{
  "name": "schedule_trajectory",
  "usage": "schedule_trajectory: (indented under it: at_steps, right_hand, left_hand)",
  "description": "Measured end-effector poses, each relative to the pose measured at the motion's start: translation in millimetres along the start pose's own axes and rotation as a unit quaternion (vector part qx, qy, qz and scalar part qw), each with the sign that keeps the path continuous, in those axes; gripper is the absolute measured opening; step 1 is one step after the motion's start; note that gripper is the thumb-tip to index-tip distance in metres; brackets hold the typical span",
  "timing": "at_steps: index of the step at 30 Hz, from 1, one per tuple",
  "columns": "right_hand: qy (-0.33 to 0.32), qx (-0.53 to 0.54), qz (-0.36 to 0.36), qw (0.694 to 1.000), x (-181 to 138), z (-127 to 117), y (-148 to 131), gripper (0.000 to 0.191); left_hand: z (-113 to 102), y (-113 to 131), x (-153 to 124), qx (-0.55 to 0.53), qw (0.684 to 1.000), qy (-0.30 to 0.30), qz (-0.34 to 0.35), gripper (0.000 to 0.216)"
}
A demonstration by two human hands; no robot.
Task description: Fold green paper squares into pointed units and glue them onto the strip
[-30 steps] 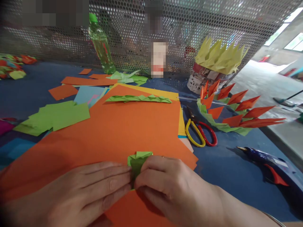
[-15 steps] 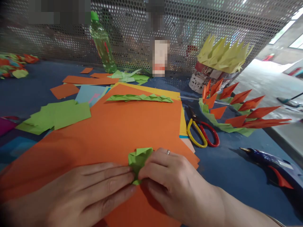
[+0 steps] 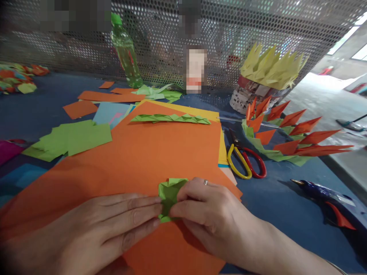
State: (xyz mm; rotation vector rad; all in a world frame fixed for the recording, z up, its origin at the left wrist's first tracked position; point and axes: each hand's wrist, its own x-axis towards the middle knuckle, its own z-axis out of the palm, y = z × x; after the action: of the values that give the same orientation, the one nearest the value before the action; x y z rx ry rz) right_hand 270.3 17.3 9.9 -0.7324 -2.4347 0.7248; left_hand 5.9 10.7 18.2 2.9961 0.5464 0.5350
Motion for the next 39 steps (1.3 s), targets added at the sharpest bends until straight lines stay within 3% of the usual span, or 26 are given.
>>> schedule_trajectory:
  at_steps: [19,32,39]
  right_hand:
    - [-0.079,-0.046,-0.012,0.996,-3.5,-7.3,0.4,0.022]
    - [-0.06,-0.058,-0.021,0.996,-0.7,-6.2,-2.9,0.019]
    - [-0.057,-0.062,-0.023,0.996,-1.3,-5.6,-3.3,0.021]
  left_hand:
    - [-1.3,2.4,2.0,0.001,1.0,0.014,0.006,0.049]
    - [-0.3,-0.1,1.5,-0.019,1.0,0.01,-0.009,0.04]
    - [0.4,-0.5,6.1,-0.004,0.999,0.036,-0.007,0.043]
